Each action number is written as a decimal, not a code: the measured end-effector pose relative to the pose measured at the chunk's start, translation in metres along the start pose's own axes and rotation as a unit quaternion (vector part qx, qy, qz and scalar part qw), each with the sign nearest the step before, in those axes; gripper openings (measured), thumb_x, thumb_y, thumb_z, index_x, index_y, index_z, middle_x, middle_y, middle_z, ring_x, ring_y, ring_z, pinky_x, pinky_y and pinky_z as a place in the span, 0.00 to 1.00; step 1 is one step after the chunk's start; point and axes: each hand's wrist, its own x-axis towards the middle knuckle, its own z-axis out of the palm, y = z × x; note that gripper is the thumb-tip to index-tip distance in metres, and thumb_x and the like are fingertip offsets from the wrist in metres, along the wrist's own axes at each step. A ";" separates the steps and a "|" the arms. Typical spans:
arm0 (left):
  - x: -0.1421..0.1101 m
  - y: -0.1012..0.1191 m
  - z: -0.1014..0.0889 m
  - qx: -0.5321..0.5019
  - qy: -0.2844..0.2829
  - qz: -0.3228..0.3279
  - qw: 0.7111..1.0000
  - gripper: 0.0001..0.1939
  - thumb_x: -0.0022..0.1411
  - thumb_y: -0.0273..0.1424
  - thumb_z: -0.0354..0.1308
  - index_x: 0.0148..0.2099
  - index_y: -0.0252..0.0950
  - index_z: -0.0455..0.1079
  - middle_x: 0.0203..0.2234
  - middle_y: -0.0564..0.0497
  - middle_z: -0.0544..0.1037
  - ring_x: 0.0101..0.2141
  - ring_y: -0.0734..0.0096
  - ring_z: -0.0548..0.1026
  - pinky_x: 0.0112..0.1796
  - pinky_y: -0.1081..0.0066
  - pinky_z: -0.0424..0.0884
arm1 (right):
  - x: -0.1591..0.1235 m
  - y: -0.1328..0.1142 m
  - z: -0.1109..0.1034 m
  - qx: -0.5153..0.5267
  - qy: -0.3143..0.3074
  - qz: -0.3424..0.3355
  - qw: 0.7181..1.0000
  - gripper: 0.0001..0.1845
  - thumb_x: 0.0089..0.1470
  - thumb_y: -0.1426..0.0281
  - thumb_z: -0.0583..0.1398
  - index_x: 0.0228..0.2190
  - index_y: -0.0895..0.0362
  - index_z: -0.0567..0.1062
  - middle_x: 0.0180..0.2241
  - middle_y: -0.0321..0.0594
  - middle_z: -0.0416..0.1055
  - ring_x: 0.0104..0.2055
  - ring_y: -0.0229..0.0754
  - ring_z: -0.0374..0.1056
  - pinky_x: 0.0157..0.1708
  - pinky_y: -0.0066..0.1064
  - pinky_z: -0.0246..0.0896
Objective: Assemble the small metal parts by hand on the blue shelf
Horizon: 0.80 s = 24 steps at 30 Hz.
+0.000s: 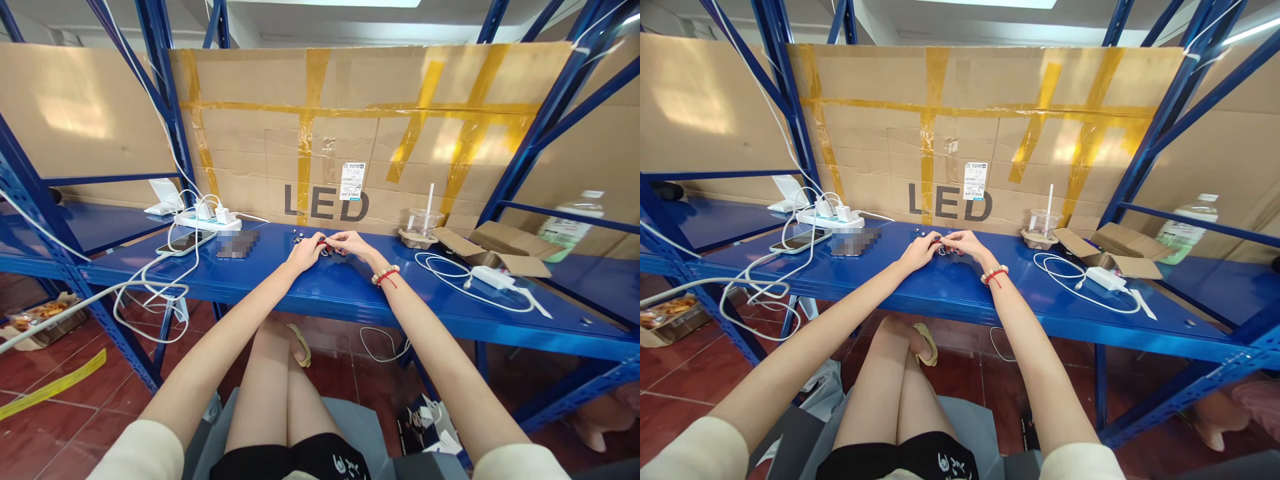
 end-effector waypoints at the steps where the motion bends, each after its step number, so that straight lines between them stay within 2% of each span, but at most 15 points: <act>1: 0.000 0.000 0.000 0.003 -0.001 0.002 1.000 0.14 0.64 0.35 0.42 0.48 0.41 0.63 0.39 0.49 0.76 0.41 0.64 0.73 0.41 0.68 0.68 | 0.000 0.001 0.000 0.002 0.001 0.000 1.000 0.23 0.34 0.54 0.66 0.27 0.61 0.77 0.21 0.36 0.68 0.21 0.29 0.56 0.16 0.21 0.48; 9: 0.001 0.002 -0.001 0.001 -0.009 0.000 1.000 0.15 0.65 0.35 0.38 0.46 0.41 0.64 0.35 0.49 0.76 0.38 0.66 0.74 0.39 0.69 0.67 | -0.001 -0.002 -0.001 0.020 -0.003 0.008 1.000 0.23 0.34 0.53 0.66 0.25 0.60 0.75 0.22 0.37 0.68 0.22 0.29 0.57 0.17 0.20 0.49; 16: 0.000 0.003 -0.001 0.005 -0.005 -0.007 1.000 0.15 0.65 0.36 0.37 0.45 0.41 0.64 0.36 0.49 0.76 0.38 0.64 0.73 0.38 0.68 0.67 | 0.000 -0.004 0.000 -0.003 0.021 -0.008 1.000 0.25 0.32 0.53 0.67 0.29 0.61 0.77 0.23 0.38 0.69 0.21 0.30 0.57 0.17 0.22 0.49; 24: 0.001 0.002 0.000 0.002 -0.012 -0.015 1.000 0.15 0.65 0.36 0.37 0.45 0.40 0.64 0.36 0.49 0.76 0.38 0.66 0.73 0.37 0.69 0.67 | -0.002 -0.007 0.001 -0.002 0.008 -0.005 1.000 0.23 0.34 0.54 0.66 0.25 0.62 0.77 0.20 0.37 0.67 0.21 0.30 0.55 0.17 0.23 0.47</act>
